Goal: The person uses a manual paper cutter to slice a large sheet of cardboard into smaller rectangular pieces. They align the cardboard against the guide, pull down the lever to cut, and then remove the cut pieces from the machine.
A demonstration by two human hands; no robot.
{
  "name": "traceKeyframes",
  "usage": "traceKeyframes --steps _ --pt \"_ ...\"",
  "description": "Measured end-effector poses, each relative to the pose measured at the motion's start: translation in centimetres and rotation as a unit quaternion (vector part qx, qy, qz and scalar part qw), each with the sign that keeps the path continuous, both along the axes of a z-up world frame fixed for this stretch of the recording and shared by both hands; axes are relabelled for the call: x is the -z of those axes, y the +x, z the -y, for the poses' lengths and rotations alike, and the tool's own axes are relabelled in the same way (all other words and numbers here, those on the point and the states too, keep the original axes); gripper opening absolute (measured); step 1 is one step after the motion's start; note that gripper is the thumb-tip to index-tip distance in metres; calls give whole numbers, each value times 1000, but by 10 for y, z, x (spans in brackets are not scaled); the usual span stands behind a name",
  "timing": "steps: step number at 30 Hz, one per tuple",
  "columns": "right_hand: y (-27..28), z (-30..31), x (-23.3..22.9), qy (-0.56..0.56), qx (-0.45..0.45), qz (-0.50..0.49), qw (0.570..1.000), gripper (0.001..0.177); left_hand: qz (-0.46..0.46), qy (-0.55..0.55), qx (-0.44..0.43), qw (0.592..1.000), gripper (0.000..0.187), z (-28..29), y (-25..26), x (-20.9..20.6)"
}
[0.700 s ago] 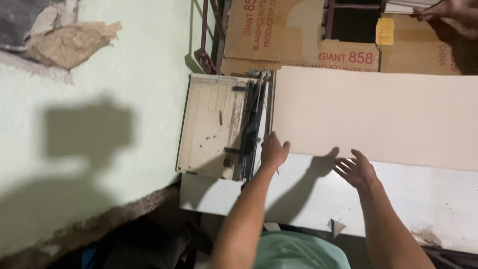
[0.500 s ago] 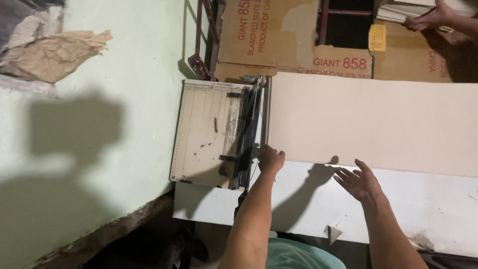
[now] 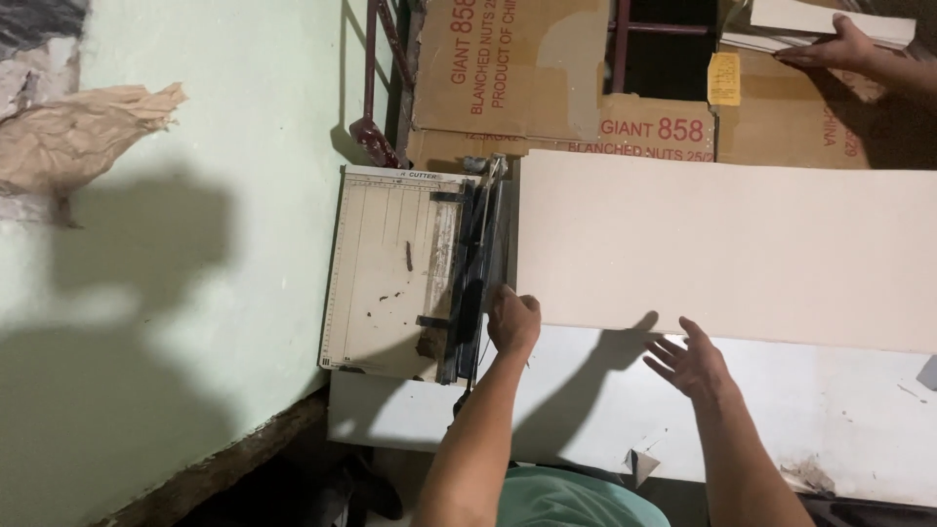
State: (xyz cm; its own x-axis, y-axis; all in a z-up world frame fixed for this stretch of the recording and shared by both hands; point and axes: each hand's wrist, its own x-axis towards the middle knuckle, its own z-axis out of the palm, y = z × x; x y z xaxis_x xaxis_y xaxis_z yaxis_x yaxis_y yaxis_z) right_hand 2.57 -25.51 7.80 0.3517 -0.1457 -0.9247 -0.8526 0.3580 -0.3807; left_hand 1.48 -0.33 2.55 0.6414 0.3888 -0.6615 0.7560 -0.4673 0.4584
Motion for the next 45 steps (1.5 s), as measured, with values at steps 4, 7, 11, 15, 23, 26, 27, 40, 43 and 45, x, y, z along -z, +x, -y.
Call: traceKeyframes --steps 4,7,11,15,23,26,27,40,43,45 --pt "-25 28 81 -15 1 9 1000 93 64 -113 -17 991 41 -3 -2 6" --pt "-36 15 83 32 39 21 998 94 124 -126 58 983 31 3 -7 -39" --pt "-51 23 106 153 113 85 978 49 155 -200 119 960 27 9 -33 -119" --pt "-93 23 81 54 91 163 981 46 199 -297 127 925 21 -17 -78 -139" --pt "-171 6 161 -251 -25 183 950 39 205 -69 -32 976 35 -142 -160 -97" --pt "-169 -8 145 -254 -8 197 947 40 108 -21 -3 994 39 -169 -209 -46" --pt "-169 -14 136 -255 -4 204 945 43 53 -1 22 998 38 -178 -229 -24" --pt "-198 -75 108 -89 -17 146 985 45 -70 -3 90 993 27 -220 -393 122" --pt "-194 -90 88 -88 1 130 988 37 -82 -8 39 996 30 -218 -401 113" --pt "-188 -84 99 -79 16 151 985 38 -48 -4 13 999 31 -209 -405 113"
